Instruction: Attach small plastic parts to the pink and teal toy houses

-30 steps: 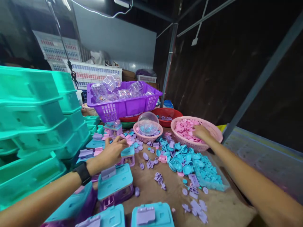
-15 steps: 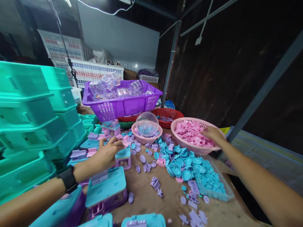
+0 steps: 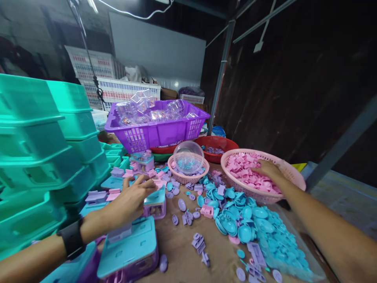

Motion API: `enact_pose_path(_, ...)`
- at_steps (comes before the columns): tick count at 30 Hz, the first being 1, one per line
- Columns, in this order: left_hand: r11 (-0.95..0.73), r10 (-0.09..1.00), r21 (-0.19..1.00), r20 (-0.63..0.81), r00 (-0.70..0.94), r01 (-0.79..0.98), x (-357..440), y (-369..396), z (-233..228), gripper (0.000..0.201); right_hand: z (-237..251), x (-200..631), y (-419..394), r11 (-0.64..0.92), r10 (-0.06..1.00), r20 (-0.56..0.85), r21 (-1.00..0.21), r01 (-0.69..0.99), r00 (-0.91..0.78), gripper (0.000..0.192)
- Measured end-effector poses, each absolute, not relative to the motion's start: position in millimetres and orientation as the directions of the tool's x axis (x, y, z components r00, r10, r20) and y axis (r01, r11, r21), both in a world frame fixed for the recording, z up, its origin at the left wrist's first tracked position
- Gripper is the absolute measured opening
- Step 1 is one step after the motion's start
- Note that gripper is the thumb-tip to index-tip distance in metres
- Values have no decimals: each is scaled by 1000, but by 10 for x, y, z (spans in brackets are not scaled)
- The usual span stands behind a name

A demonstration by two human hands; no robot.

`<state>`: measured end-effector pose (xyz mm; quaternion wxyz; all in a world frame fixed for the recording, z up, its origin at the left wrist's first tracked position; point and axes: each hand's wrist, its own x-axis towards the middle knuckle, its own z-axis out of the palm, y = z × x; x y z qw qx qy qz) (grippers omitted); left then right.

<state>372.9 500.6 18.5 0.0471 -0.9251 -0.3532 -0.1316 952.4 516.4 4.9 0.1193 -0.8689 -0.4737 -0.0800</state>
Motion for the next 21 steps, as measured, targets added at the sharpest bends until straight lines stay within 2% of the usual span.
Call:
enact_pose_path(4, -753, 632, 3, 284, 721, 659, 3744, 4980, 223, 60, 39, 9414, 5127, -591, 774, 190, -125, 797, 604, 61)
enact_pose_path(7, -768, 615, 18, 296, 731, 640, 3743, 4984, 226, 60, 82, 9284, 5050, -572, 778, 204, -161, 805, 594, 49)
enact_pose_path(9, -771, 611, 15, 298, 733, 637, 3743, 4994, 217, 58, 150, 9212, 4995, -536, 787, 227, -211, 818, 574, 49)
enact_pose_path(13, -757, 625, 4, 297, 722, 654, 3759, 4993, 206, 56, 379, 9103, 4871, -469, 768, 283, -363, 805, 575, 51)
enact_pose_path(17, -728, 667, 19, 248, 703, 685, 3789, 4953, 252, 59, 620, 8879, 4708, -372, 735, 306, -565, 736, 606, 42)
enact_pose_path(21, -717, 692, 91, 216, 689, 691, 3816, 4914, 388, 53, 718, 8367, 4510, -197, 809, 240, -749, 633, 536, 35)
